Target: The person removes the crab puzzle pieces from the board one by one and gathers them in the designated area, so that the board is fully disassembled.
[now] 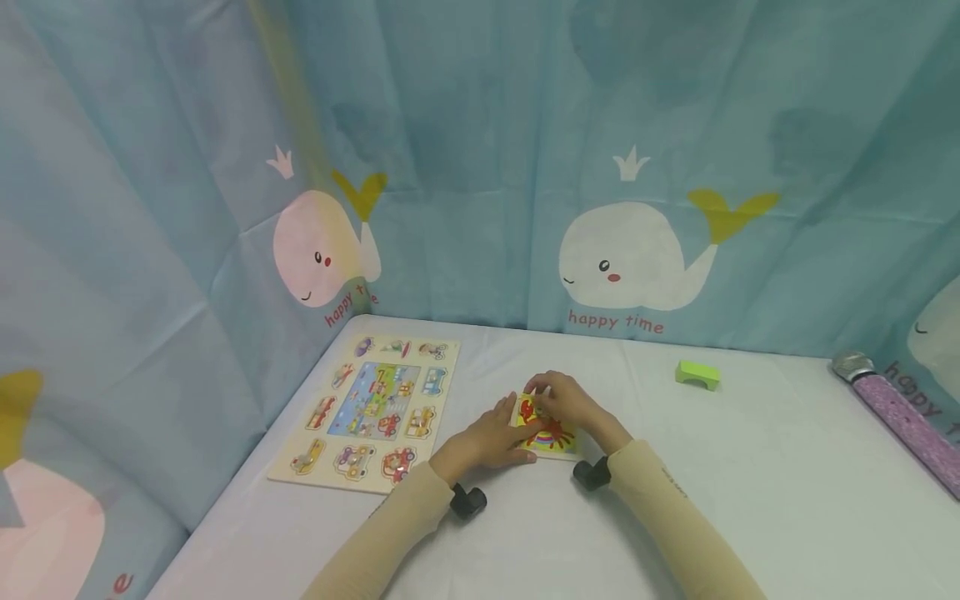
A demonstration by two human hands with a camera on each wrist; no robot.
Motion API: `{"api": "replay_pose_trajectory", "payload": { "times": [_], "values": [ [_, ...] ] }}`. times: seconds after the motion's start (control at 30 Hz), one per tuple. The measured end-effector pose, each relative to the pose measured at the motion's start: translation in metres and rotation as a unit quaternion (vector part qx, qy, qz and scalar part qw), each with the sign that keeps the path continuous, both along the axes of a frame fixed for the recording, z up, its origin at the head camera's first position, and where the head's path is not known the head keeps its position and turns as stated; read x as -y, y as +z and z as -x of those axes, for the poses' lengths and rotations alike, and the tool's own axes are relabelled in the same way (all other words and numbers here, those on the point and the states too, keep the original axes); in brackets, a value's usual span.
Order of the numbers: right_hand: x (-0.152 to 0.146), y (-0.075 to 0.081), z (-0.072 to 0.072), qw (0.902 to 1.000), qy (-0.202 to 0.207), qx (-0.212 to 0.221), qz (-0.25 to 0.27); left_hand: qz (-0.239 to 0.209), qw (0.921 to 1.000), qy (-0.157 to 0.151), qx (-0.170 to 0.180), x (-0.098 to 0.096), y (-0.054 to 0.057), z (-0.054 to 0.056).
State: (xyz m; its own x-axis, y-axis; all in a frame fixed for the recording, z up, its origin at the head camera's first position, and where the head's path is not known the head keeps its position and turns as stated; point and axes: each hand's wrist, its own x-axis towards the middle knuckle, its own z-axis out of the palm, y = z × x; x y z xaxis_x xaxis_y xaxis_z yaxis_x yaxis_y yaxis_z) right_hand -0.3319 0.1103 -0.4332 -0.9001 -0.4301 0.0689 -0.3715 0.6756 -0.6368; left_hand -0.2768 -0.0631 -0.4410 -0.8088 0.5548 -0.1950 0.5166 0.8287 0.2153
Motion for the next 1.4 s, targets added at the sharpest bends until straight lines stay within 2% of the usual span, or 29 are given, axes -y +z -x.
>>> {"api": "replay_pose_trajectory", "payload": {
  "times": [0.13,0.23,0.4,0.57,0.73,0.93,1.1,1.2,1.4],
  "values": [
    [-0.007,0.001,0.004,0.9995,0.023,-0.007,0.019,0.007,1.0000,-0.002,0.000,-0.003,0.000,0.001],
    [-0.018,0.002,0.007,0.9990,0.021,-0.004,0.038,0.011,0.9999,0.003,0.004,-0.004,0.002,0.001],
    [-0.054,0.009,0.015,0.9964,-0.037,0.042,0.064,0.007,0.9997,0.018,0.016,-0.003,0.005,-0.001],
    [-0.094,0.013,0.021,0.9879,-0.099,0.114,0.038,0.003,0.9992,0.035,0.020,0.007,0.001,-0.001],
    [-0.114,0.009,0.026,0.9834,-0.117,0.138,0.019,-0.007,0.9991,0.039,0.017,0.015,-0.002,-0.001],
    [-0.121,-0.004,0.028,0.9818,-0.136,0.130,0.024,-0.025,0.9990,0.029,0.024,0.013,-0.003,-0.003],
    [-0.123,-0.013,0.025,0.9818,-0.161,0.099,0.019,-0.026,0.9992,0.025,0.020,0.007,-0.001,-0.004],
    [-0.123,-0.015,0.022,0.9824,-0.170,0.074,0.022,-0.026,0.9993,0.023,0.016,0.004,0.000,-0.004],
    [-0.125,-0.016,0.019,0.9811,-0.181,0.060,0.031,-0.033,0.9992,0.018,0.015,0.002,0.000,-0.004]
  ]
}}
